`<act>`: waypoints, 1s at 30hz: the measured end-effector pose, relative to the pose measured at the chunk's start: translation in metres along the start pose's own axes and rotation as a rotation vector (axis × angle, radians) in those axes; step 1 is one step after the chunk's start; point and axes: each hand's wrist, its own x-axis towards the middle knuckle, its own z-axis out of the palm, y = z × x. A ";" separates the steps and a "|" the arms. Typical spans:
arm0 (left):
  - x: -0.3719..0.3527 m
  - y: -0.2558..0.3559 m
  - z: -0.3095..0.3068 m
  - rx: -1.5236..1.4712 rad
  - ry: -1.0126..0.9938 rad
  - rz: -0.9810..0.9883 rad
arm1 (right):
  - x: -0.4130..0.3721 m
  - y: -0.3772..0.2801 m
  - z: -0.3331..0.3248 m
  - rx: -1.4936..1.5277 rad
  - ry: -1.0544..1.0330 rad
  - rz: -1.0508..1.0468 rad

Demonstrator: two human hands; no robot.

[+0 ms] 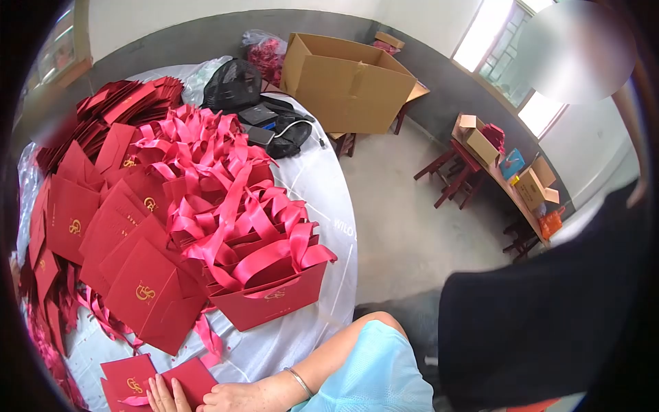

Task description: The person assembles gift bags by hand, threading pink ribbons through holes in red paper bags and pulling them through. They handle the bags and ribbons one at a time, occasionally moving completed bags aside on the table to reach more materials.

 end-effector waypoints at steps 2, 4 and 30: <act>0.000 0.000 -0.001 -0.005 -0.011 -0.008 | 0.001 0.000 0.000 -0.040 -0.016 0.004; 0.001 0.001 -0.002 -0.008 -0.022 -0.018 | 0.001 0.001 -0.002 -0.038 -0.025 -0.001; -0.001 -0.004 0.000 -0.062 0.013 -0.050 | 0.010 0.001 -0.005 0.037 -0.247 0.069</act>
